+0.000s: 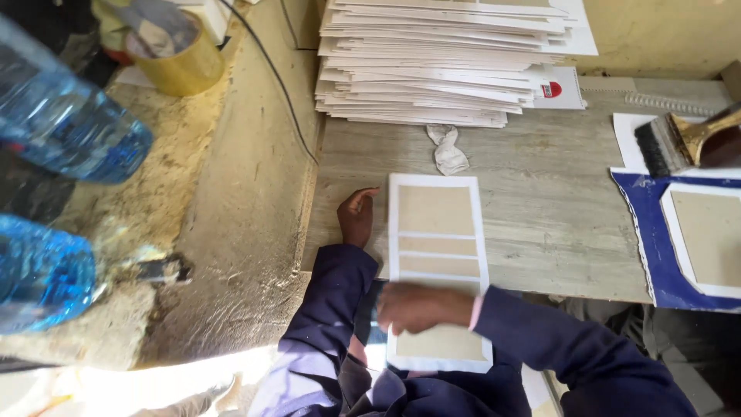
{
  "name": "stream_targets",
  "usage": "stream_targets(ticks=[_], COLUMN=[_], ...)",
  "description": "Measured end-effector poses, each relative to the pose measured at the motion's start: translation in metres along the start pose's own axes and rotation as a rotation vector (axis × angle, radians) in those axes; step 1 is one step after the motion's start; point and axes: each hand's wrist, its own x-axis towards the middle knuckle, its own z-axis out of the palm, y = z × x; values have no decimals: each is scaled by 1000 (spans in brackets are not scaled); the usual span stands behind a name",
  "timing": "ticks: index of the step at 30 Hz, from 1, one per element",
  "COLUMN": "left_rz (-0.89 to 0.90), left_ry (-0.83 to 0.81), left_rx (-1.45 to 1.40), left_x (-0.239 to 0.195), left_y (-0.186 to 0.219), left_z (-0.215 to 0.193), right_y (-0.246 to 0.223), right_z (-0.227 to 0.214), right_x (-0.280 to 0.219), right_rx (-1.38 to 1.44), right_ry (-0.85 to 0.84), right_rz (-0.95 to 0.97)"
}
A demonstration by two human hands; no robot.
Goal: Manually folding and smoothing paper folders at a workstation in a print shop
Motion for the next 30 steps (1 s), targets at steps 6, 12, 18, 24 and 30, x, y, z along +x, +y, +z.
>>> stream_targets(ticks=[6,12,18,24,30], left_rz=[-2,-113,-436,-274,-148], left_ry=[-48,-134,-308,-363,-201], left_rx=[-192,-397,-488,-250,-122], left_x=[13,33,9,9,12], left_y=[-27,-85,12,8,50], left_z=[-7,-2,-12,0,-2], right_y=[-116,-46,41,75,88], right_z=[-245,-259,-116,-64,-94], right_x=[-58,-202,-152,-140,-140], right_rx=[181,269,705,682,445], right_ry=[457,1527,1760,1653,1681], right_rz=[1,180,471,820,679])
